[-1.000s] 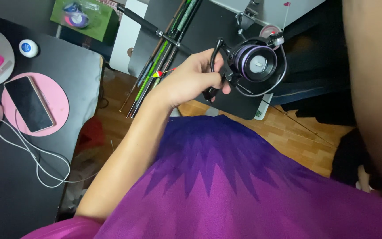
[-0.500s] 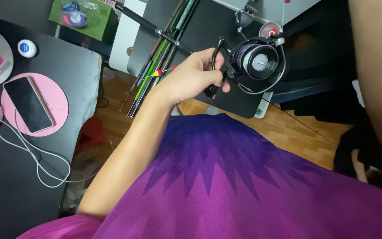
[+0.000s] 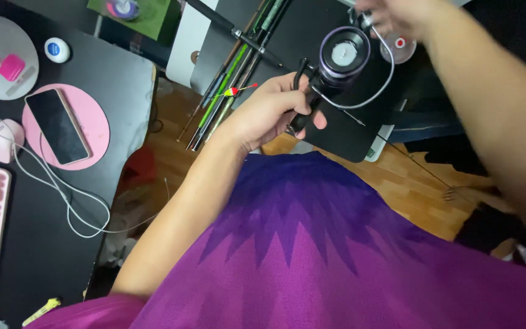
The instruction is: Assembling a fishing reel and attaching it to a fishing rod.
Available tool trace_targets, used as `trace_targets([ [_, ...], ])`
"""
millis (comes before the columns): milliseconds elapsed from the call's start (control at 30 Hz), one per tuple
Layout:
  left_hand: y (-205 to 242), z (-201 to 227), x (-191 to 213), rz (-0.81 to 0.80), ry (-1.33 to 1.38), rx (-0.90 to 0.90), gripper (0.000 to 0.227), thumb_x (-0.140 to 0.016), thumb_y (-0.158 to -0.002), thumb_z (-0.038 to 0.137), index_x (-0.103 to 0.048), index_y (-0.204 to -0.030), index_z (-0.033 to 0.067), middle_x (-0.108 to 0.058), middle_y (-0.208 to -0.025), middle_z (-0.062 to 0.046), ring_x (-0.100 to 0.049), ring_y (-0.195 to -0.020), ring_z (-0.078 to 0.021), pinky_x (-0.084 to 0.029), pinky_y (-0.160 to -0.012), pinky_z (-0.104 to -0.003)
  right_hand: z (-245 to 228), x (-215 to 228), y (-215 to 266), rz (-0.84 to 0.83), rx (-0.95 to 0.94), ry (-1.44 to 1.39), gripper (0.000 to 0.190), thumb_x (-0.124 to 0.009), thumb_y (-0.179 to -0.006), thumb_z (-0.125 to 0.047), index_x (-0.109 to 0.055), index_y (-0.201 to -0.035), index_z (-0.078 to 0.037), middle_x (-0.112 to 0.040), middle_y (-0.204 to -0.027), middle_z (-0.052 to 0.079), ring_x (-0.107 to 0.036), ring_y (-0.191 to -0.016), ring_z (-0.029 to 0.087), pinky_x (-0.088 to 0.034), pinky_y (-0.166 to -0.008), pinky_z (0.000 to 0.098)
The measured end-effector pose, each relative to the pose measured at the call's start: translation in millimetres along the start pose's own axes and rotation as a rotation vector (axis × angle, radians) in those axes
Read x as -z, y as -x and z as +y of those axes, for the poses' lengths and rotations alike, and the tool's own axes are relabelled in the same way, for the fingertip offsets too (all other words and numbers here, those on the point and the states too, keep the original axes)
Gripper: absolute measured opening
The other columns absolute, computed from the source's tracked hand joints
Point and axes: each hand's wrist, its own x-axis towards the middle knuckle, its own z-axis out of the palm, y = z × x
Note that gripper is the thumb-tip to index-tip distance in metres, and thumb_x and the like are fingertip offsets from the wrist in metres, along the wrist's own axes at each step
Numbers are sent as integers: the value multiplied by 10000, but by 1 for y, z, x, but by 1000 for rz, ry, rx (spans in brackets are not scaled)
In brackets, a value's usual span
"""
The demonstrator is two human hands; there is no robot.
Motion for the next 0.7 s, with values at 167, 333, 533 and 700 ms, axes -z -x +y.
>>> trace_targets([
  [167, 2, 7, 5, 45, 95, 25, 180, -530, -858, -12, -513, -1027, 49, -721, -896, -241, -659, -625, -225, -559, -596, -300, 90, -30, 7, -38, -201, -59, 308, -579, -1038, -314, -671, -1262, -124, -708, -1187, 72, -707, -895, 194, -568, -725, 403],
  [333, -4, 15, 10, 69, 176, -55, 243, -511, -891, -9, -542, -1131, -34, -702, -926, -238, -642, -656, -222, -565, -637, -315, 160, -60, -3, -158, -380, 312, 406, -648, -973, -244, -673, -1370, -166, -714, -1301, 70, -706, -1089, 275, -561, -846, 486],
  [533, -16, 21, 19, 130, 168, -89, 236, -523, -897, -11, -531, -1134, -14, -710, -947, -240, -632, -679, -214, -558, -653, -313, 194, -91, -43, -84, -127, 581, 657, -785, -893, -237, -532, -1490, -127, -498, -1509, 176, -521, -1344, 366, -435, -1101, 457],
  [700, -28, 17, 26, 149, 157, -106, 233, -530, -894, -7, -531, -1127, 4, -709, -946, -231, -642, -676, -213, -558, -646, -309, 192, -112, -69, -89, 35, 623, 829, -790, -854, -213, -401, -1584, -165, -263, -1634, 234, -360, -1439, 411, -365, -1135, 456],
])
